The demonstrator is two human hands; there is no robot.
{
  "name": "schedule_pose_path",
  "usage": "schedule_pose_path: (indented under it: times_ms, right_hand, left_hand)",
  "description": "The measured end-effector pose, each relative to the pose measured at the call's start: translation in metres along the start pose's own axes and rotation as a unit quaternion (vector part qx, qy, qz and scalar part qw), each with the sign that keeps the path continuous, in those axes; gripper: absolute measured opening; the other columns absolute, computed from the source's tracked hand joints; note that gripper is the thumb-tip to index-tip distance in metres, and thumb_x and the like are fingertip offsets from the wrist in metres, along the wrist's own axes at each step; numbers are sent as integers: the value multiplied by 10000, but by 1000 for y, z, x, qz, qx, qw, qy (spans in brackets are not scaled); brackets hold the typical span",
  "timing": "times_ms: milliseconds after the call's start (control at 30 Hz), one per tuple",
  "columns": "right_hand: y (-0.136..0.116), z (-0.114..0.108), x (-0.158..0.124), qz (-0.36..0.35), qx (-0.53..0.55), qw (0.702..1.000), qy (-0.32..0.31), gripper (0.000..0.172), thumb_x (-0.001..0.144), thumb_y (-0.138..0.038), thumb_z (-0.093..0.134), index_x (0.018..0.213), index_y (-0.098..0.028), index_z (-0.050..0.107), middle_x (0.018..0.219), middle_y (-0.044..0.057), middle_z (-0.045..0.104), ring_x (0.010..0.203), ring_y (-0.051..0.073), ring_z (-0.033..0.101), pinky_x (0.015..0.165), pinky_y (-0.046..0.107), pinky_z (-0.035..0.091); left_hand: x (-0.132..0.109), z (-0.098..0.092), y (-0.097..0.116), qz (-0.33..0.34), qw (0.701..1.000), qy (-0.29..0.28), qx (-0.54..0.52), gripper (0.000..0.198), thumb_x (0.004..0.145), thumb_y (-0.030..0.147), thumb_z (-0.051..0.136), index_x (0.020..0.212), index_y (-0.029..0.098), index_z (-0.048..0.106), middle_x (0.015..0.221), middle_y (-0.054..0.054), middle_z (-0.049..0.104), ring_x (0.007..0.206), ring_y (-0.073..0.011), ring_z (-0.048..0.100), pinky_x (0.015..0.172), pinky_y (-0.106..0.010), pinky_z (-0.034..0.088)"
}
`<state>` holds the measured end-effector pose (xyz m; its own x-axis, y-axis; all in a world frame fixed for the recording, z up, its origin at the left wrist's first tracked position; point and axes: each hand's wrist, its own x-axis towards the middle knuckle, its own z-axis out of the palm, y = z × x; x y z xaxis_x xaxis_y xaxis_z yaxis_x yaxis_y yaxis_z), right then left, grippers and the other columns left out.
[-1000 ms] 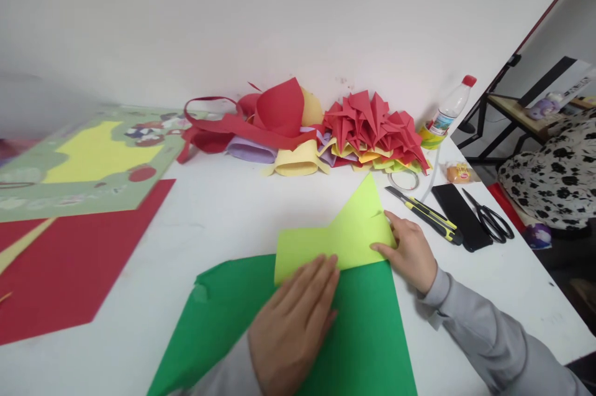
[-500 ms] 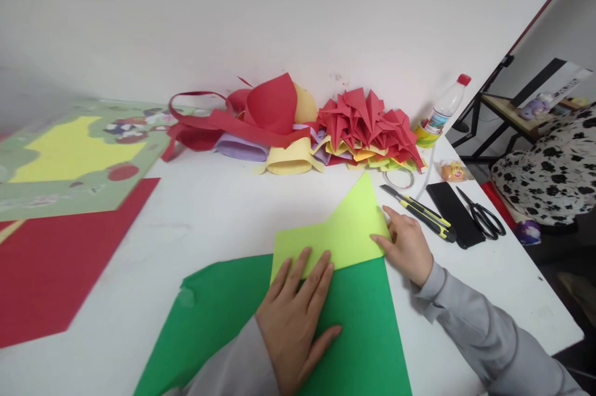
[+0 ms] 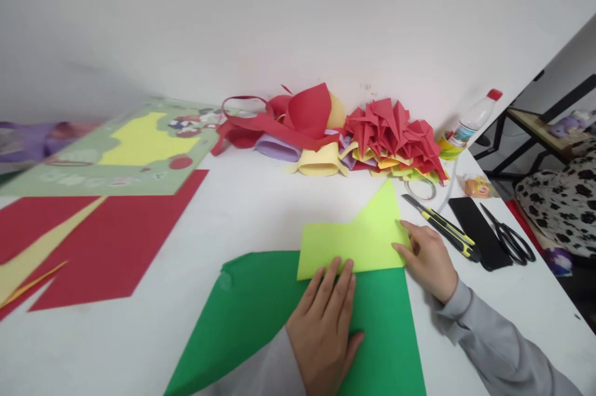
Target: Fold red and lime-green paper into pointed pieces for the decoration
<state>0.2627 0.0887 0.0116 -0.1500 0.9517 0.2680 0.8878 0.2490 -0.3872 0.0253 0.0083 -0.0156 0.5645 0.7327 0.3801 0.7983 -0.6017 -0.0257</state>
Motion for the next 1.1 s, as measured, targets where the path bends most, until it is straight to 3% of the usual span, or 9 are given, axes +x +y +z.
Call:
schedule_pose_path:
  times_ms: [167, 367, 567, 700, 867, 933, 1100]
  right_hand:
    - [2, 0, -2, -6, 6, 1000, 12, 451, 897, -466, 512, 1177, -134, 631, 661, 32, 580, 669, 215, 544, 684, 361, 469]
    - [8, -1, -4, -8, 11, 1000, 6, 460, 884, -504, 536, 1158, -153, 649, 678, 29, 571, 633, 206, 547, 639, 356, 484]
    - [11, -2, -4, -7, 11, 1000, -1, 438, 881, -505, 546, 1149, -177, 655, 713, 42, 596, 654, 212, 568, 639, 352, 503]
    - [10, -3, -3, -6, 12, 1000, -1, 442, 874, -524, 544, 1117, -179, 675, 695, 42, 602, 625, 206, 561, 619, 346, 503]
    - [11, -2, -3, -1, 21, 1000, -4, 424, 869, -503, 557, 1097, -171, 689, 732, 51, 614, 651, 202, 569, 635, 341, 501]
    - [12, 0, -2, 3, 25, 1000, -5, 420, 866, -494, 562, 1097, -168, 691, 717, 44, 603, 647, 197, 562, 642, 339, 497]
    - [8, 0, 1, 17, 21, 1000, 1, 398, 846, -460, 583, 1091, -167, 696, 753, 53, 616, 658, 194, 554, 641, 337, 480]
  left_hand:
    - [-1, 7, 13, -63, 998, -30, -7, 691, 789, 376, 540, 1384, 48, 417, 1521, -187, 318, 1436, -374, 167, 1109, -577, 289]
    - [2, 22, 16, -95, 993, -21, -68, 785, 786, 502, 471, 1433, 72, 351, 1550, -125, 283, 1457, -343, 78, 1149, -589, 164]
    - [7, 65, 22, -104, 977, 170, -74, 647, 880, 548, 336, 1286, 88, 541, 1471, -123, 438, 1436, -309, 204, 1181, -536, 135]
    - [11, 79, 26, -135, 970, 198, -50, 460, 918, 441, 390, 1219, 165, 601, 1393, -100, 536, 1429, -279, 237, 1185, -540, 142]
    - [10, 58, 14, -108, 979, 173, -30, 356, 931, 342, 400, 1149, 204, 645, 1413, -46, 524, 1448, -263, 155, 1171, -614, 26]
    - [8, 45, 9, -113, 986, 123, -25, 355, 923, 331, 426, 1184, 207, 632, 1420, -39, 517, 1453, -251, 128, 1171, -598, -17]
    - [6, 17, 4, -79, 995, 5, -60, 639, 840, 593, 462, 1316, 177, 551, 1467, -103, 449, 1439, -362, 141, 1138, -645, -13]
